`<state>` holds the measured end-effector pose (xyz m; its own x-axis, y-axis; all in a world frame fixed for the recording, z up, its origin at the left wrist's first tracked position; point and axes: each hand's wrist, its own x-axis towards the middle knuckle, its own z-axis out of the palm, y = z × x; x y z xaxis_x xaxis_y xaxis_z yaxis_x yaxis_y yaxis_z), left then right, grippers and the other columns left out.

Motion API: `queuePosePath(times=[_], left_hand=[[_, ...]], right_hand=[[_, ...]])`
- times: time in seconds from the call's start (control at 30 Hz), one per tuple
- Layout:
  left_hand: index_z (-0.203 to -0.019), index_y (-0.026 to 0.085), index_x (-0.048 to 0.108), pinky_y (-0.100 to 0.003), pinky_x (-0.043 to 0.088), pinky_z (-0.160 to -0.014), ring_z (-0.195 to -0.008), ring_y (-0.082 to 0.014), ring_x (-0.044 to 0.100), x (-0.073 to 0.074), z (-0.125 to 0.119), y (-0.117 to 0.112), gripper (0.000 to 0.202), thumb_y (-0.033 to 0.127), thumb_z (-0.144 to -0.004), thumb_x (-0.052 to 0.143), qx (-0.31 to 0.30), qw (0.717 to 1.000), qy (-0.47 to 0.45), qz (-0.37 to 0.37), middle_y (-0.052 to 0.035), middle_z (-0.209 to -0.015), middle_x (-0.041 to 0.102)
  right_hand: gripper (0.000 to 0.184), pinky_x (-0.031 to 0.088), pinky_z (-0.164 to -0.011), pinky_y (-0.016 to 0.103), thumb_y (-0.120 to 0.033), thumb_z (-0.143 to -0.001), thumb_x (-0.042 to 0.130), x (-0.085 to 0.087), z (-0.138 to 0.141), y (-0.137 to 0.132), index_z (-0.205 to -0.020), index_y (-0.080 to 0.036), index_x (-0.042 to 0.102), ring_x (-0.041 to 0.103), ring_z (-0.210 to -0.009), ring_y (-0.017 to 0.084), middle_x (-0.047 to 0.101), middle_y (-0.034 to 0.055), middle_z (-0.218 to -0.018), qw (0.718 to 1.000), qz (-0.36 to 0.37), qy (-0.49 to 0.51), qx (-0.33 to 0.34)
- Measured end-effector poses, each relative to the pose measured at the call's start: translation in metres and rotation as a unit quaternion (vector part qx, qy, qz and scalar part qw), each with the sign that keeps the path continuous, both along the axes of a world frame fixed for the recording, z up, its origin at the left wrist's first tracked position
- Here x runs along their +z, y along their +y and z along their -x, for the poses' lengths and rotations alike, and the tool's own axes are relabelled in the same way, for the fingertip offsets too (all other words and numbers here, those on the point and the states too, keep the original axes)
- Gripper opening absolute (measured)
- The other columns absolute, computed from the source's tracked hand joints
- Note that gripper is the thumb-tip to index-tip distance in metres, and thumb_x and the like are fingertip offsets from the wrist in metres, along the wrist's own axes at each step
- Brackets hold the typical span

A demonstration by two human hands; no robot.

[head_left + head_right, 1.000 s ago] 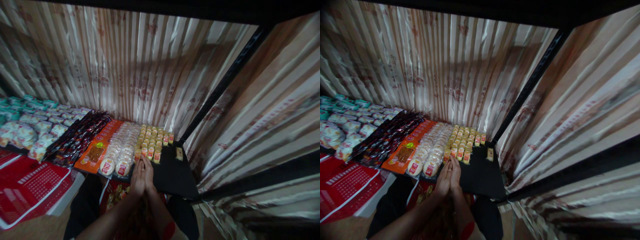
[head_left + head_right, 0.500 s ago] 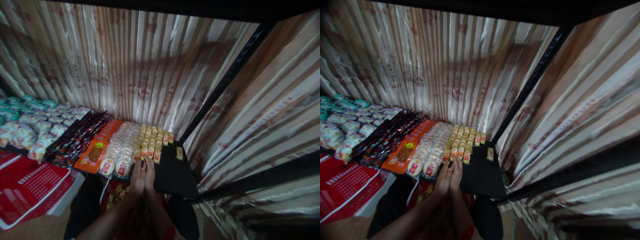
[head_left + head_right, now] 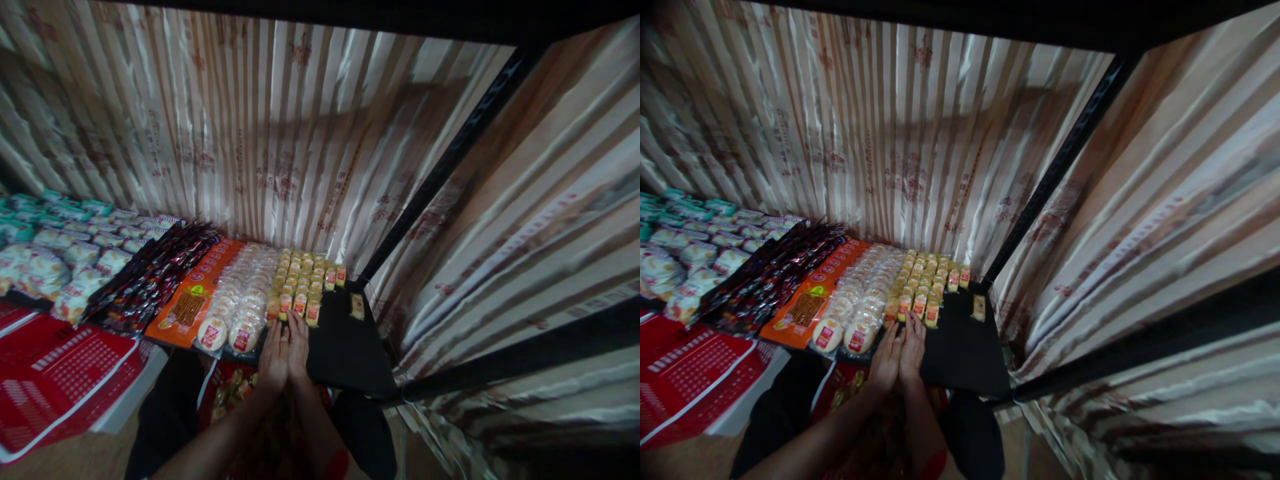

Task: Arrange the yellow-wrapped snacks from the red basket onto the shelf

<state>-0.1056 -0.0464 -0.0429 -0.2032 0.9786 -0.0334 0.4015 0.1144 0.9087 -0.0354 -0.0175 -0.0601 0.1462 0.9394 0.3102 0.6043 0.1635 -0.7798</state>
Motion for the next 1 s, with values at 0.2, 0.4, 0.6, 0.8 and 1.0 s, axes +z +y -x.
queuePosePath(times=[0.2,0.4,0.6,0.8,1.0], left_hand=[[-0.127,0.008,0.048,-0.037,0.026,-0.113,-0.132,-0.0194,0.036,-0.012,0.002,0.001,0.048,0.03,-0.089,0.029,-0.015,0.998,0.048,-0.034,-0.0139,-0.139,0.044],[-0.128,0.005,0.048,-0.038,0.026,-0.113,-0.132,-0.022,0.035,-0.013,0.004,0.0,0.048,0.025,-0.089,0.028,-0.027,0.996,0.079,-0.036,-0.0164,-0.14,0.042],[-0.128,0.007,0.048,-0.034,0.026,-0.113,-0.133,-0.0199,0.035,-0.017,0.007,-0.001,0.047,0.024,-0.088,0.03,-0.04,0.996,0.074,-0.039,-0.0144,-0.14,0.042],[-0.129,0.007,0.047,-0.036,0.024,-0.114,-0.133,-0.019,0.034,-0.015,0.006,0.001,0.049,0.027,-0.088,0.029,-0.023,0.998,0.049,-0.024,-0.0142,-0.141,0.041],[-0.131,0.006,0.045,-0.034,0.022,-0.115,-0.134,-0.0178,0.032,-0.003,0.005,-0.003,0.051,0.028,-0.088,0.029,-0.024,1.0,0.019,0.004,-0.0138,-0.143,0.038]], right_hand=[[0.055,0.039,-0.098,0.03,-0.011,-0.076,0.036,-0.006,0.002,0.002,-0.126,-0.026,0.053,0.046,-0.112,0.017,0.053,0.0056,-0.119,0.999,0.012,-0.029,-0.025],[0.056,0.043,-0.091,0.029,-0.012,-0.076,0.038,-0.005,0.004,0.001,-0.129,-0.027,0.05,0.046,-0.108,0.019,0.049,0.007,-0.118,0.996,0.022,-0.084,-0.022],[0.058,0.046,-0.087,0.029,-0.012,-0.076,0.039,-0.003,0.007,0.001,-0.131,-0.03,0.047,0.045,-0.104,0.02,0.048,0.0066,-0.115,0.993,0.005,-0.116,-0.03],[0.057,0.047,-0.084,0.029,-0.011,-0.075,0.038,-0.007,0.006,0.002,-0.128,-0.03,0.051,0.046,-0.101,0.02,0.05,0.0072,-0.109,0.993,0.004,-0.115,-0.027],[0.055,0.043,-0.091,0.032,-0.012,-0.074,0.038,-0.006,0.005,0.001,-0.124,-0.029,0.055,0.044,-0.106,0.02,0.048,0.0075,-0.116,0.997,-0.01,-0.075,-0.022]])
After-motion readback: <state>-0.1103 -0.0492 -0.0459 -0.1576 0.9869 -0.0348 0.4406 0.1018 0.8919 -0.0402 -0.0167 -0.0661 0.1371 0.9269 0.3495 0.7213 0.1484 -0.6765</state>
